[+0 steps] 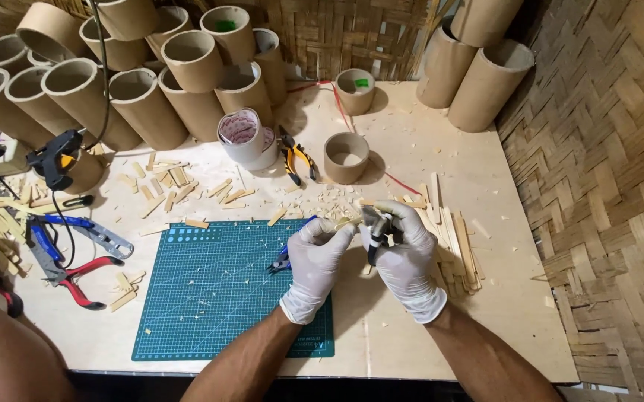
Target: Trimming and shaping small wooden sticks using scissors on a cutting mat for handicraft assembly.
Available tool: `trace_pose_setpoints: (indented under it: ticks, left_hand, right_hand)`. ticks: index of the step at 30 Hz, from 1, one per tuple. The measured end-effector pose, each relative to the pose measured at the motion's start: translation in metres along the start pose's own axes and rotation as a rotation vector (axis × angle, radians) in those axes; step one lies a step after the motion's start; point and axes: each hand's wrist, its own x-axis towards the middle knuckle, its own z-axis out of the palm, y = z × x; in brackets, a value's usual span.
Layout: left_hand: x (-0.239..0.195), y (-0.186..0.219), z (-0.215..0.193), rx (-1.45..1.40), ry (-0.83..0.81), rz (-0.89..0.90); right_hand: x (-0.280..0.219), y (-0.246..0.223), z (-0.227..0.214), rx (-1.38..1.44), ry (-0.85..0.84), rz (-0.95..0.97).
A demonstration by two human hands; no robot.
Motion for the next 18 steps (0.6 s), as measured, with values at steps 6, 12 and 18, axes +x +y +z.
trace_pose_setpoints:
  ticks: [6, 12, 18]
  left_hand:
    - [-0.008, 0.01, 0.003, 0.035, 0.032, 0.05]
    - [-0.006, 0.006, 0.002, 0.02, 0.036, 0.091]
    - [0.008, -0.02, -0.002, -0.153, 0.043, -0.096]
  right_hand:
    - [0.001, 0.008, -0.007, -0.105, -0.056, -0.121]
    - [0.0, -0.016, 0.008, -0.088, -0.027, -0.15]
    - [-0.001, 0.018, 0.0, 0.045, -0.001, 0.044]
